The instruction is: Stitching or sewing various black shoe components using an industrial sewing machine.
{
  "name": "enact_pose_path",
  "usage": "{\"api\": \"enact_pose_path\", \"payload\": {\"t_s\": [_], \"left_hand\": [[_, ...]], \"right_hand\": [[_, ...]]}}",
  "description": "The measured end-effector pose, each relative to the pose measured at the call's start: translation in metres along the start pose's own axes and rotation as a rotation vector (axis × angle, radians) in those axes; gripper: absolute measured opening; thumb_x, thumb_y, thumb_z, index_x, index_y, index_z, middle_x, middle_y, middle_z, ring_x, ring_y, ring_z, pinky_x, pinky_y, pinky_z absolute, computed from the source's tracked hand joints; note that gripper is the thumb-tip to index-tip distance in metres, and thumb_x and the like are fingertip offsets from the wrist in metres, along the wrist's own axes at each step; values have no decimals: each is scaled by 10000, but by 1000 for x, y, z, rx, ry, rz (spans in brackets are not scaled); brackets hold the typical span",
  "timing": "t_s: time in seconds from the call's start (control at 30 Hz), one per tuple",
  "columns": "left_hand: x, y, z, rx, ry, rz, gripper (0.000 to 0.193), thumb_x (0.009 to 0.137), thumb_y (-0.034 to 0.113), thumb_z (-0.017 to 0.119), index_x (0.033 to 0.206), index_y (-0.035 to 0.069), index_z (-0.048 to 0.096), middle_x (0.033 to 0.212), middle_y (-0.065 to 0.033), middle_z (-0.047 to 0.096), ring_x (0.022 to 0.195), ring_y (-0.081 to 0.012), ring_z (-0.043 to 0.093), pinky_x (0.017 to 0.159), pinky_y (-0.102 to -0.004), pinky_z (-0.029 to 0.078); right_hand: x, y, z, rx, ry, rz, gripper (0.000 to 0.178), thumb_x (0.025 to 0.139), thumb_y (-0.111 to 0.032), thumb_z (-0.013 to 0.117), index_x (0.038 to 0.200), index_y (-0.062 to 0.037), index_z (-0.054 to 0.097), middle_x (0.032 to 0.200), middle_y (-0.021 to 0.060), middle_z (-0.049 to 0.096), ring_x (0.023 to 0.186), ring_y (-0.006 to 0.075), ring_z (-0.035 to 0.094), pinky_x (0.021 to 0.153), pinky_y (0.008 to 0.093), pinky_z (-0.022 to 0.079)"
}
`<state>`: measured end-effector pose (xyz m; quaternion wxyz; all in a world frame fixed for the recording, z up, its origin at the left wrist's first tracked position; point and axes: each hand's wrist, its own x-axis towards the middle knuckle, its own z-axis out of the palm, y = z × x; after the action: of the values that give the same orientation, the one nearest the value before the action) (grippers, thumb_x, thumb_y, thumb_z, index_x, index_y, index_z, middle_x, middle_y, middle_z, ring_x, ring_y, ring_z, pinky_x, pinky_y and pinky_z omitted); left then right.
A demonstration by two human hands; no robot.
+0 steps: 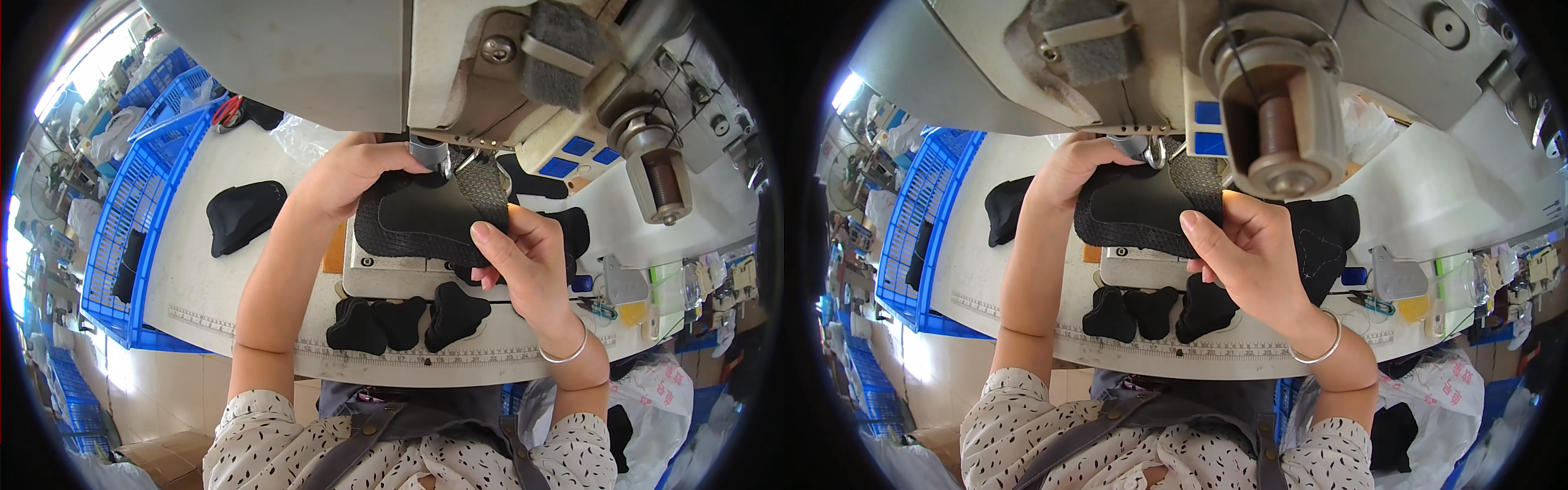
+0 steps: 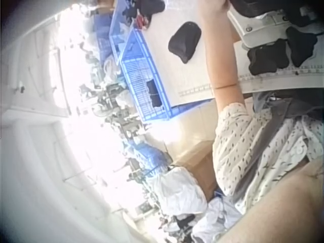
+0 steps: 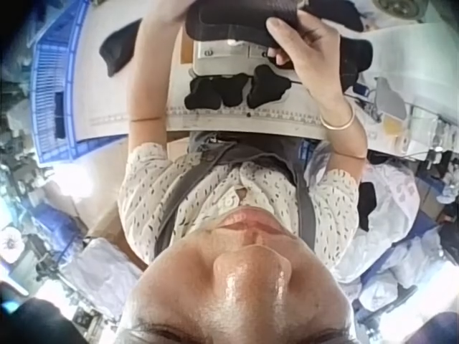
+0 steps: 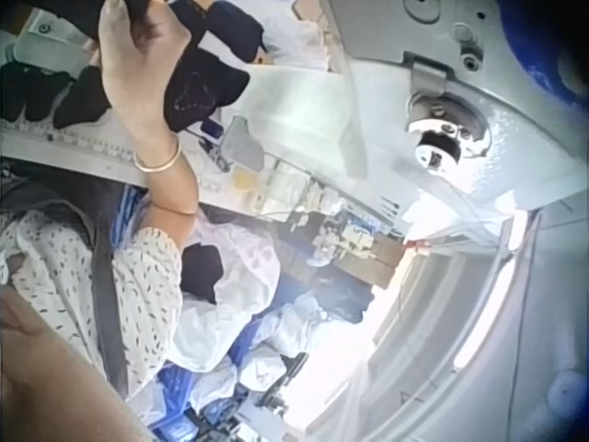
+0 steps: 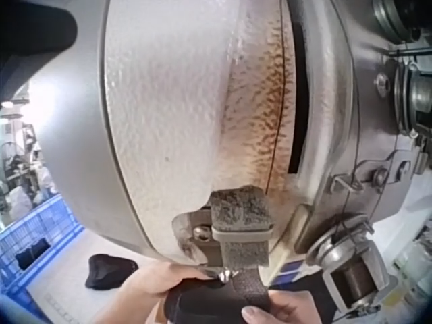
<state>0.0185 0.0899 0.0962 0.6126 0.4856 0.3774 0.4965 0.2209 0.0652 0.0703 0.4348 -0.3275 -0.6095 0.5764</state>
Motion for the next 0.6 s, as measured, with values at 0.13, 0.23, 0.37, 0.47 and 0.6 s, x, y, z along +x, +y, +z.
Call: {"api": "enact_pose_path", "payload": {"t_s": [0.13,0.23,0.37,0.47,0.6], "left_hand": [[2,-1,0,87,-19,130,288,689,-6,567,973,-55,571,868,-89,612,734,-139,595,653,-238,476],[0,0,0,118,55,46,276,700,35,594,964,-46,579,848,-82,615,739,-136,588,644,-238,469],[-12,-6,4,138,166,-36,237,685,103,639,857,-54,599,765,-92,621,670,-134,588,623,-220,460],[-26,-8,5,103,80,-50,275,686,109,656,895,-50,574,742,-80,611,641,-132,585,564,-227,458],[-37,-12,9,118,156,-77,284,691,122,663,886,-59,564,718,-78,604,556,-134,564,429,-248,429]], "right_hand": [[0,1,0,-35,13,-3,278,842,-151,598,629,-31,467,516,-15,493,436,31,509,393,153,404],[0,1,1,-20,1,-8,285,841,-155,601,624,-31,466,511,-14,494,437,36,514,375,153,375],[1,-1,3,-16,33,17,272,842,-169,603,643,-19,494,513,-9,502,428,37,507,361,155,360],[0,-2,4,-3,52,26,261,841,-181,605,662,-11,519,511,-5,510,419,38,503,355,155,356],[0,-1,4,-17,64,28,256,839,-194,609,676,-10,539,508,-3,517,415,41,508,347,157,353]]}}
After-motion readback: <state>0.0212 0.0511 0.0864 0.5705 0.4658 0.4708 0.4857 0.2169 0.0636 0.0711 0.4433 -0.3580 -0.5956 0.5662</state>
